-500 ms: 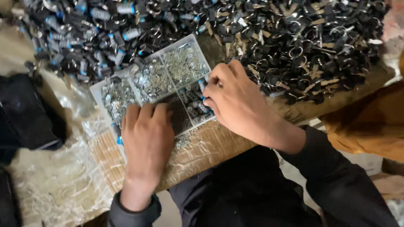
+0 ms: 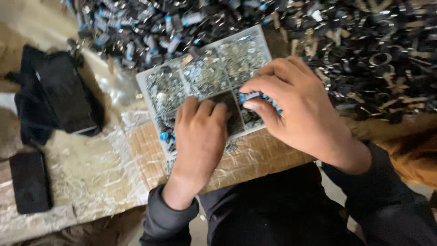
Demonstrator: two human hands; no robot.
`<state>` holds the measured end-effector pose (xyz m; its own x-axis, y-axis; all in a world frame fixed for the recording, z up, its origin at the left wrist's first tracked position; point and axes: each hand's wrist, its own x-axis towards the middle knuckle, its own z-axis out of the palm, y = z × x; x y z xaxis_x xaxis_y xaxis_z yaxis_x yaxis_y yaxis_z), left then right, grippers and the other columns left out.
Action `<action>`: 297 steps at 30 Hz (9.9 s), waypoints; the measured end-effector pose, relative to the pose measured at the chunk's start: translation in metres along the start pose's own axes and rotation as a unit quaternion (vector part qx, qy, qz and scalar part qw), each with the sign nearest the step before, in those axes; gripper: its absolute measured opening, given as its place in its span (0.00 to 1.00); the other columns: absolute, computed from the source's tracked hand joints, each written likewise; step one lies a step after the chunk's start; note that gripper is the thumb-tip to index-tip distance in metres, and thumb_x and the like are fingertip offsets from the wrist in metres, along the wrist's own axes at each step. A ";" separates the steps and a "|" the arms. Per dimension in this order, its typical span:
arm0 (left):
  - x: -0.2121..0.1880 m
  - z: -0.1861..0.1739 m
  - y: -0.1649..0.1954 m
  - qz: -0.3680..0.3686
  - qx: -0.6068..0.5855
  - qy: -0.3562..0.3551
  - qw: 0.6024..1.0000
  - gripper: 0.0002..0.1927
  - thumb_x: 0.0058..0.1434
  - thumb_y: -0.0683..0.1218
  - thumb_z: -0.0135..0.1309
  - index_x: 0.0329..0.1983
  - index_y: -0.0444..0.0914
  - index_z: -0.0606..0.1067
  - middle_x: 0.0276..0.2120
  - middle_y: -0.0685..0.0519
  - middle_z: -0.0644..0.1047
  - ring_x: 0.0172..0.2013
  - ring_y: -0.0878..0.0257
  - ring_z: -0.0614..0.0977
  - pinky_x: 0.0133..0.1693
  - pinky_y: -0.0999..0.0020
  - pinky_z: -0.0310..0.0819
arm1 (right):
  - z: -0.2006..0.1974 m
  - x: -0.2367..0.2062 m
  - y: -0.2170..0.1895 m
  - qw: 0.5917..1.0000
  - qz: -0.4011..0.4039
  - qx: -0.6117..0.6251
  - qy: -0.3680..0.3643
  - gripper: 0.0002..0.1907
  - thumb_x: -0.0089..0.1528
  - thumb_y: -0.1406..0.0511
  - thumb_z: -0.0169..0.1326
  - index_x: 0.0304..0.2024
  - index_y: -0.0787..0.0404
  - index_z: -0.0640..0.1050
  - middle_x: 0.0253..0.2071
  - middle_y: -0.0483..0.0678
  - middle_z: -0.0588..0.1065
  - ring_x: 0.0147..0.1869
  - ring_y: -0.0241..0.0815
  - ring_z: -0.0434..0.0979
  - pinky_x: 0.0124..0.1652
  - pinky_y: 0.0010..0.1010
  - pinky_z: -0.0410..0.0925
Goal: The person sits at a workshop table and assembles small wall anchor plugs, picking metal screws from a compartment tray and pressing each screw into a blue-capped plastic anchor body held in the other hand, completing the anchors one at a time and setting finished ones aside.
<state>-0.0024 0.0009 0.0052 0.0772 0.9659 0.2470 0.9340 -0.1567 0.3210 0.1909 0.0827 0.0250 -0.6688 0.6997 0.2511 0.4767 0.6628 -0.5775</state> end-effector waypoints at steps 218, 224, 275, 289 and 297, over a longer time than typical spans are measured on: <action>-0.013 -0.005 -0.017 -0.016 -0.101 0.025 0.994 0.08 0.64 0.43 0.69 0.40 0.37 0.80 0.36 0.53 0.80 0.37 0.56 0.75 0.41 0.60 0.66 | 0.037 0.012 0.019 0.957 -0.051 0.283 -0.030 0.20 0.59 0.81 0.61 0.50 0.84 0.69 0.50 0.69 0.74 0.43 0.47 0.83 0.42 0.27 0.80; -0.030 0.000 -0.016 -0.083 -0.285 0.056 0.953 0.07 0.71 0.42 0.68 0.48 0.38 0.81 0.43 0.55 0.83 0.44 0.63 0.80 0.45 0.72 0.72 | 0.042 0.005 0.026 0.950 -0.066 0.302 -0.036 0.17 0.58 0.80 0.61 0.48 0.83 0.71 0.51 0.71 0.72 0.43 0.46 0.85 0.41 0.25 0.81; -0.027 0.007 -0.009 -0.121 -0.473 0.111 0.866 0.09 0.68 0.36 0.63 0.47 0.34 0.74 0.40 0.46 0.83 0.43 0.63 0.88 0.43 0.73 0.87 | 0.038 0.005 0.022 0.940 -0.024 0.337 -0.043 0.14 0.56 0.81 0.62 0.42 0.81 0.73 0.48 0.69 0.72 0.46 0.52 0.86 0.46 0.31 0.84; -0.028 -0.004 -0.017 -0.128 -0.498 0.032 0.857 0.10 0.61 0.32 0.64 0.42 0.31 0.76 0.40 0.44 0.81 0.43 0.59 0.86 0.45 0.70 0.85 | 0.043 0.011 0.022 0.942 -0.077 0.328 -0.015 0.10 0.57 0.77 0.66 0.34 0.72 0.75 0.40 0.62 0.75 0.41 0.46 0.86 0.38 0.26 0.81; -0.039 0.000 -0.014 -0.091 -0.244 0.099 0.960 0.13 0.60 0.34 0.67 0.45 0.35 0.77 0.40 0.48 0.81 0.41 0.57 0.82 0.42 0.64 0.77 | 0.045 0.002 0.020 0.869 -0.105 0.483 0.018 0.07 0.69 0.74 0.61 0.48 0.66 0.76 0.49 0.55 0.77 0.44 0.34 0.85 0.38 0.20 0.79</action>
<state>-0.0181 -0.0347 -0.0093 -0.1846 0.9356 0.3008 0.6479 -0.1143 0.7531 0.1729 0.0852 -0.0206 -0.6563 0.6098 0.4443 -0.3676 0.2558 -0.8941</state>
